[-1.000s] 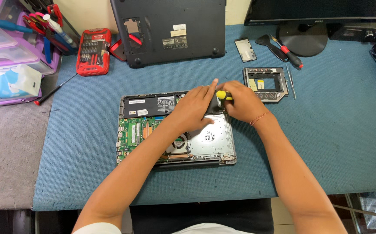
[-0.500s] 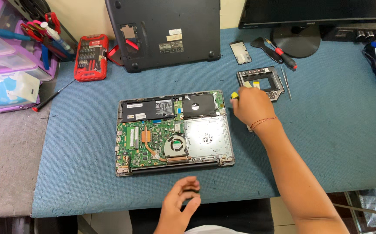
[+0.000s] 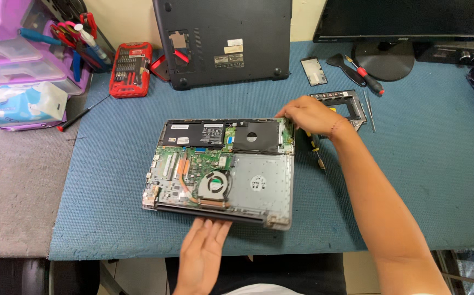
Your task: The person removes a metal bracket from a disassembled laptop, places it aside, and then uses a screwdriver to tighten screws on the motherboard and internal components. The person handles the bracket and screwdriver throughout the process.
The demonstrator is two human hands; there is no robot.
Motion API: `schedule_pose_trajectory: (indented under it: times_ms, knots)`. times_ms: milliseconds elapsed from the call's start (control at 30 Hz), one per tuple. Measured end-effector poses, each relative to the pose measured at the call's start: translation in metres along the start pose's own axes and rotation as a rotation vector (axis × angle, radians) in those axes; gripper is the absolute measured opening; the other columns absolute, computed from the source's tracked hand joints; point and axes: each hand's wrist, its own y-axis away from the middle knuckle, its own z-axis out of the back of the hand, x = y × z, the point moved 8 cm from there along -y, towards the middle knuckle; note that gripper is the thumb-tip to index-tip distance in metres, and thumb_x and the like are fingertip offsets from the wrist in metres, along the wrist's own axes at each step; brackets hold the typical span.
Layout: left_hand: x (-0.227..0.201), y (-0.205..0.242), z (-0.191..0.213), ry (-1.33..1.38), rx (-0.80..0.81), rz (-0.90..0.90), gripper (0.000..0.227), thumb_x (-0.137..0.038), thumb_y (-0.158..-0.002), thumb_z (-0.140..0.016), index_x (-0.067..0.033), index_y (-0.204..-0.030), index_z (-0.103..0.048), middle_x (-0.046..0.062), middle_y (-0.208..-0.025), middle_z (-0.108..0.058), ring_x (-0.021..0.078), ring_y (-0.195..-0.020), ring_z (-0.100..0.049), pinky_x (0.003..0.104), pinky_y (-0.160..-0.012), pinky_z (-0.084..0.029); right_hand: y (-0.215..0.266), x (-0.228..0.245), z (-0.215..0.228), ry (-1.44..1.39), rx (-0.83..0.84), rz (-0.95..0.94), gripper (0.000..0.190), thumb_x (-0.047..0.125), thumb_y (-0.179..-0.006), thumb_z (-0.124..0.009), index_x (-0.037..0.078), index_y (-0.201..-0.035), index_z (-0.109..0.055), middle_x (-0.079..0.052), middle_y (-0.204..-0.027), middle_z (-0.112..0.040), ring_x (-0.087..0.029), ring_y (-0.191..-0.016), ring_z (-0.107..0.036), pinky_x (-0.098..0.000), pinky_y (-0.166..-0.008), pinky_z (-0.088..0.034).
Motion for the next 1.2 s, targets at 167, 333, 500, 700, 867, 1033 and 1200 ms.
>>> schedule_pose_trajectory:
  times_ms: [167,333,500,700,867,1033,1200]
  knots:
    - [-0.033,-0.044,0.062,-0.213,-0.011,-0.072,0.027,-0.019,-0.107,-0.049,-0.0109,-0.133,-0.051,0.01,-0.111,-0.06,0.0259,-0.094,-0.059,0.044,-0.079,-0.05,0.071,0.035,0.001,-0.208,-0.052,0.132,0.044,0.015,-0.093,-0.042,0.006,-0.108,-0.083,-0.005,-0.095,-0.075,-0.014,-0.075,-0.061,-0.0286,-0.063,-0.045]
    - [-0.07,-0.09,0.09,-0.23,0.067,-0.093,0.014,-0.024,-0.107,-0.058,-0.0103,-0.108,-0.06,0.001,-0.094,-0.071,0.0097,-0.075,-0.068,0.027,-0.061,-0.059,0.135,0.047,0.007,-0.175,-0.222,0.523,0.054,0.0,-0.086,-0.05,0.01,-0.135,-0.071,-0.003,-0.102,-0.063,-0.013,-0.088,-0.052,-0.0288,-0.08,-0.042]
    - [-0.065,-0.109,0.04,-0.361,0.328,0.064,0.039,-0.033,-0.106,-0.053,-0.0005,-0.127,-0.058,0.016,-0.106,-0.073,0.0235,-0.09,-0.073,0.038,-0.074,-0.064,0.169,0.043,0.007,-0.372,-0.506,0.789,0.067,0.036,-0.085,-0.076,0.003,-0.141,-0.061,-0.012,-0.121,-0.058,-0.013,-0.094,-0.042,-0.024,-0.058,-0.025]
    - [-0.119,-0.063,-0.034,-1.777,0.072,0.082,0.11,-0.089,-0.089,-0.008,-0.0033,-0.133,-0.062,0.026,-0.121,-0.072,0.0402,-0.118,-0.07,0.056,-0.111,-0.048,0.176,0.051,-0.018,-0.523,-0.818,0.917,0.061,0.046,-0.095,-0.065,0.005,-0.139,-0.056,-0.021,-0.153,-0.047,-0.029,-0.147,-0.041,-0.0429,-0.121,-0.036]
    - [-0.173,-0.007,-0.143,-1.934,0.221,-0.733,0.069,-0.07,-0.099,-0.03,-0.0149,-0.108,-0.071,0.005,-0.083,-0.073,0.0301,-0.09,-0.072,0.045,-0.092,-0.056,0.169,0.038,-0.037,-0.718,-0.859,0.881,0.064,0.029,-0.101,-0.061,-0.004,-0.152,-0.04,-0.024,-0.148,-0.052,-0.029,-0.143,-0.046,-0.0407,-0.119,-0.038]
    - [-0.102,0.043,-0.276,-1.366,1.147,-1.097,0.045,-0.029,-0.098,-0.064,-0.0041,-0.135,-0.063,0.017,-0.128,-0.067,0.0402,-0.129,-0.061,0.054,-0.112,-0.046,0.166,0.029,-0.048,-0.793,-0.856,0.877,0.07,0.023,-0.101,-0.06,-0.005,-0.158,-0.031,-0.03,-0.148,-0.053,-0.032,-0.143,-0.046,-0.0407,-0.117,-0.038]
    - [-0.036,0.017,-0.302,-1.476,1.435,-0.694,0.03,-0.014,-0.094,-0.064,-0.0034,-0.122,-0.068,0.015,-0.125,-0.07,0.0366,-0.117,-0.067,0.05,-0.104,-0.052,0.164,0.022,-0.052,-0.857,-0.868,0.878,0.072,0.027,-0.101,-0.06,-0.002,-0.159,-0.028,-0.028,-0.151,-0.051,-0.029,-0.143,-0.045,-0.0422,-0.12,-0.036]
